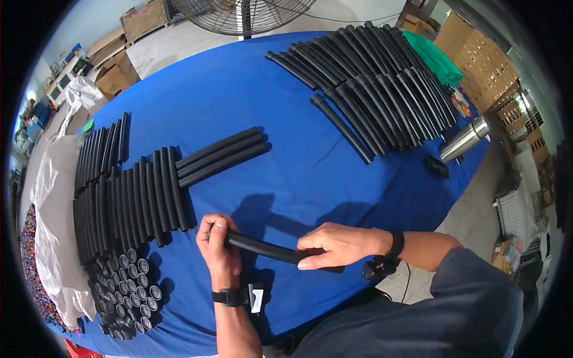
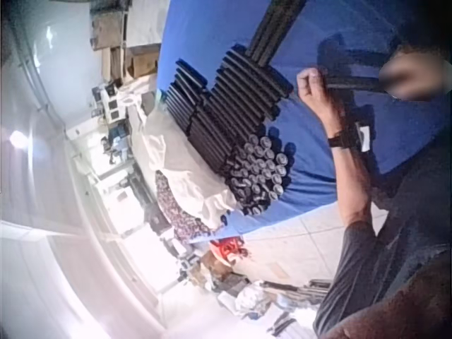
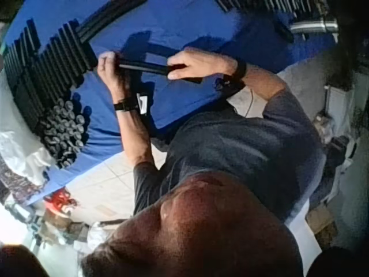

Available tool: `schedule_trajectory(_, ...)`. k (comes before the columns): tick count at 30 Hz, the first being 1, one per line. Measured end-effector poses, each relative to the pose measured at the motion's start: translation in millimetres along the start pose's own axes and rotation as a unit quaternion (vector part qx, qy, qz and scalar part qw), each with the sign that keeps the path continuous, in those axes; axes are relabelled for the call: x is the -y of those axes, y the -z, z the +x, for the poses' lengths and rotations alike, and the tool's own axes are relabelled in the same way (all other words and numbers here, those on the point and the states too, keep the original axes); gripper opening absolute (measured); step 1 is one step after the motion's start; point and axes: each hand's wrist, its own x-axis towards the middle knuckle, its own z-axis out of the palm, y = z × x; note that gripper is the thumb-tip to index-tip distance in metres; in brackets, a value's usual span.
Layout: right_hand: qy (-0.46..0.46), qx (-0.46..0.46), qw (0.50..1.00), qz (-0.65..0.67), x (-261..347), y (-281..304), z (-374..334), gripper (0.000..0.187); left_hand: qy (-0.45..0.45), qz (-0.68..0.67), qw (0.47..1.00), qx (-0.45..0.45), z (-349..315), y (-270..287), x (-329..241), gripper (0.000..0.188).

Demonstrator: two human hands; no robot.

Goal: The person repeatedly picks up a black cylindrical foam tube and a small black circular cap from a table. They insert the cap into one end of the tube, then place the assembled unit onto a growing pile of similar items. The process is repeated continuously throughout the clip.

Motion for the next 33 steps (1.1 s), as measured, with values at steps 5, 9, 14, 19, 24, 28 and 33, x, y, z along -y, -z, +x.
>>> schedule_trajectory(5,0.036,0.0,0.998,-0.042,-5.3,-2.3,3.8,0.042,0.006,0.031,0.999,-0.005,0.7,4.3,2.4,0.026)
schedule_trajectory(9,0.012,0.003,1.0,-0.011,-3.8,0.4,6.1,0.04,0.001,0.038,0.999,-0.013,1.8,12.1,2.9,0.031)
schedule_trajectory(14,0.092,-0.173,0.979,-0.054,-8.4,32.7,-2.8,0.028,0.011,-0.002,1.0,-0.014,-0.4,-15.9,-5.1,0.051)
schedule_trajectory(19,0.061,-0.428,0.838,-0.332,-30.6,180.6,22.3,0.032,0.028,0.107,0.993,0.033,-2.1,1.6,4.1,0.068)
schedule_trajectory(24,-0.231,-0.363,0.748,-0.505,-85.8,344.0,51.5,0.039,0.063,0.112,0.991,0.036,-0.2,-8.5,0.0,0.054)
schedule_trajectory(28,-0.307,-0.339,0.737,-0.497,-119.6,402.7,81.9,0.041,0.07,0.148,0.985,0.05,0.3,-6.9,-0.3,0.047)
schedule_trajectory(33,-0.374,-0.315,0.728,-0.481,-141.6,420.4,108.3,0.038,0.089,0.158,0.983,0.039,0.1,-7.6,-4.1,0.043)
